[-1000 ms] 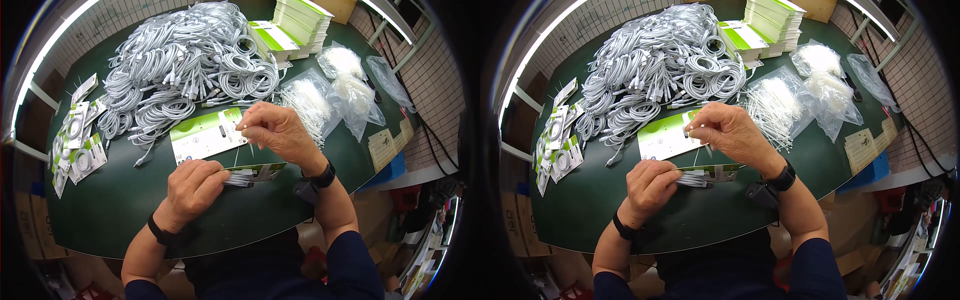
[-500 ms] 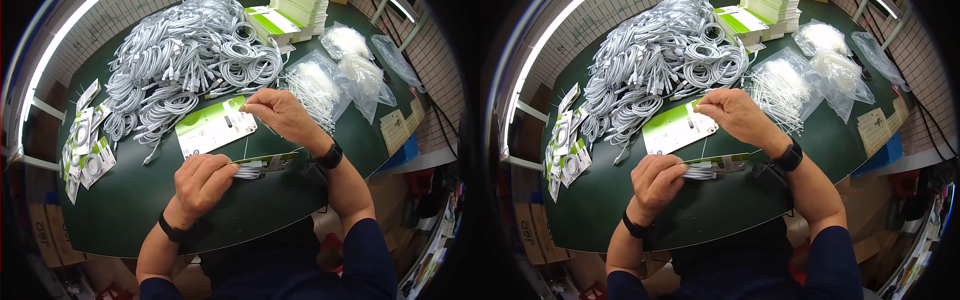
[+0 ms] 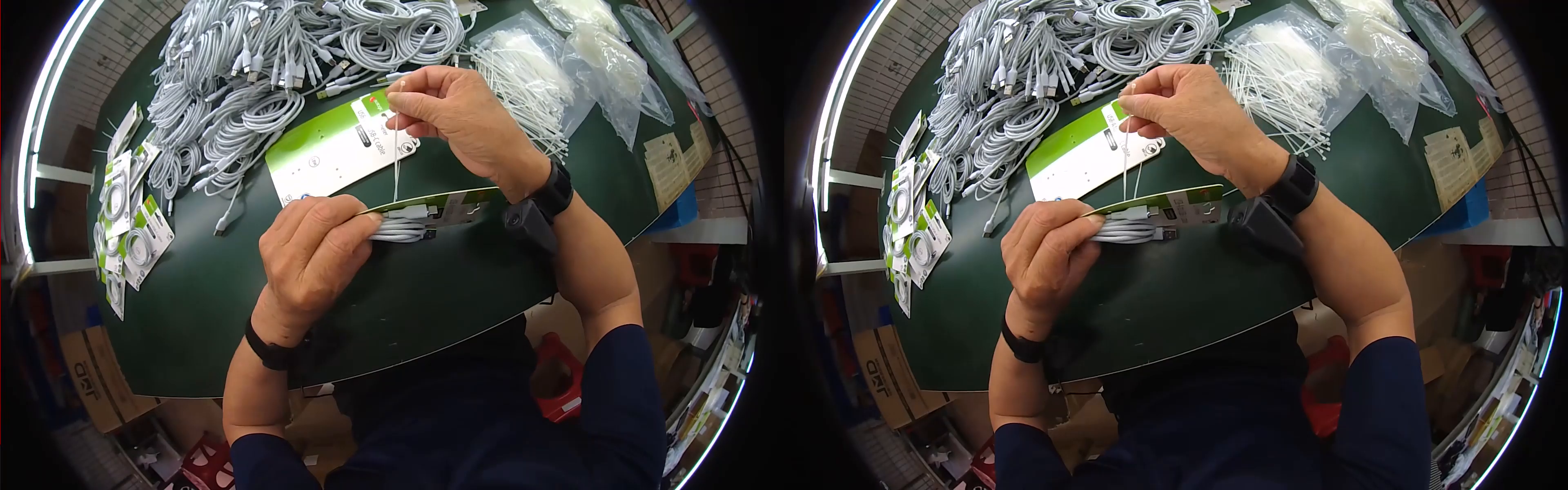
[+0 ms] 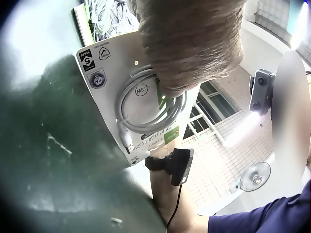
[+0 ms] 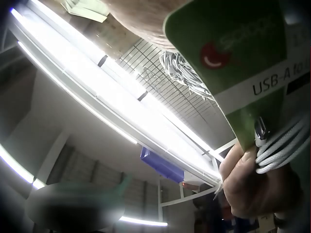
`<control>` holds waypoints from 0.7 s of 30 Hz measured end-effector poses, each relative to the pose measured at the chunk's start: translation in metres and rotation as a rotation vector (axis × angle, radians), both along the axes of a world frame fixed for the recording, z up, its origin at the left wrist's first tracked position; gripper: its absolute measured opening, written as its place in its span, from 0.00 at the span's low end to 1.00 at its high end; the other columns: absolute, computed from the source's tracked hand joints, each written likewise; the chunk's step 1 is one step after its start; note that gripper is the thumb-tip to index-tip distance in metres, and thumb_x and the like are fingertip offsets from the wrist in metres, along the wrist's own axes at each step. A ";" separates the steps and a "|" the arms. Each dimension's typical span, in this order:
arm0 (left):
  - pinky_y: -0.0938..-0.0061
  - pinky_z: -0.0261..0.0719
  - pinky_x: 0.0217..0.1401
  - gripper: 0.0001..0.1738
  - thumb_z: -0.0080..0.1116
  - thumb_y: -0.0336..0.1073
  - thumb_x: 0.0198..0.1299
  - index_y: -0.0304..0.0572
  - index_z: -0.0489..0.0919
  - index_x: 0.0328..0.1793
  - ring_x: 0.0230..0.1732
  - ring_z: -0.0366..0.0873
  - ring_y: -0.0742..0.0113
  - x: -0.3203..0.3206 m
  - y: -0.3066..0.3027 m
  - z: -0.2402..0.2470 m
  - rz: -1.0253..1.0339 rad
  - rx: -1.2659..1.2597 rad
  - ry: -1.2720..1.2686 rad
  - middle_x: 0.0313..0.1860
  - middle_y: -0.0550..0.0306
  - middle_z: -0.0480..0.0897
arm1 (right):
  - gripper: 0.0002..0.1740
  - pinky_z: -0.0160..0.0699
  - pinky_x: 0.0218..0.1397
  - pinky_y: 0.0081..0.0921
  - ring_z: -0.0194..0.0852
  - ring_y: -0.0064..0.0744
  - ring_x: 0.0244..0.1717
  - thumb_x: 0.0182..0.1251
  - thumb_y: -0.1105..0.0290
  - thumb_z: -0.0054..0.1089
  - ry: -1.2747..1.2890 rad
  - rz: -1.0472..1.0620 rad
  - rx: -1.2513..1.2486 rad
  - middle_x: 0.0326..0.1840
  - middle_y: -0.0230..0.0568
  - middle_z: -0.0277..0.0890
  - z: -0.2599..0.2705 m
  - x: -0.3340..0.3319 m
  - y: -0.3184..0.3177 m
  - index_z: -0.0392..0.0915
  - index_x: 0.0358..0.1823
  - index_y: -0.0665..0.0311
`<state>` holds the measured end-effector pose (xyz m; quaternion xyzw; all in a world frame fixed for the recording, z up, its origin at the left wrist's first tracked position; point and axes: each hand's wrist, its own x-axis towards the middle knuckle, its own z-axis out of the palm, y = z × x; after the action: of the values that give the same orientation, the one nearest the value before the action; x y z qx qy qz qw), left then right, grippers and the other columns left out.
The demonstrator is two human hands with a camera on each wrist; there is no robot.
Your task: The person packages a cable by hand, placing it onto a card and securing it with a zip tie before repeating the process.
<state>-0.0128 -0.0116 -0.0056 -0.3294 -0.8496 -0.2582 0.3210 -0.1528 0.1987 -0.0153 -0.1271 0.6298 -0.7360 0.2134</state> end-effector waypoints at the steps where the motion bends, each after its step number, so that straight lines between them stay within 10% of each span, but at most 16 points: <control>1: 0.66 0.82 0.37 0.16 0.73 0.23 0.48 0.38 0.86 0.45 0.35 0.85 0.57 0.000 0.000 0.000 0.003 0.001 0.003 0.40 0.54 0.86 | 0.11 0.88 0.45 0.14 0.91 0.24 0.45 0.78 0.69 0.70 -0.013 0.017 -0.002 0.47 0.39 0.88 -0.002 0.000 -0.001 0.85 0.53 0.69; 21: 0.67 0.80 0.36 0.19 0.74 0.24 0.44 0.40 0.87 0.46 0.34 0.84 0.59 0.001 -0.001 0.002 -0.016 -0.028 -0.008 0.39 0.56 0.85 | 0.12 0.88 0.45 0.14 0.89 0.22 0.40 0.78 0.70 0.69 -0.021 0.077 0.005 0.43 0.42 0.88 -0.007 0.013 -0.008 0.84 0.52 0.74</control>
<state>-0.0120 -0.0121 -0.0031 -0.3395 -0.8518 -0.2499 0.3110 -0.1396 0.1906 -0.0223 -0.1430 0.6239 -0.7269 0.2486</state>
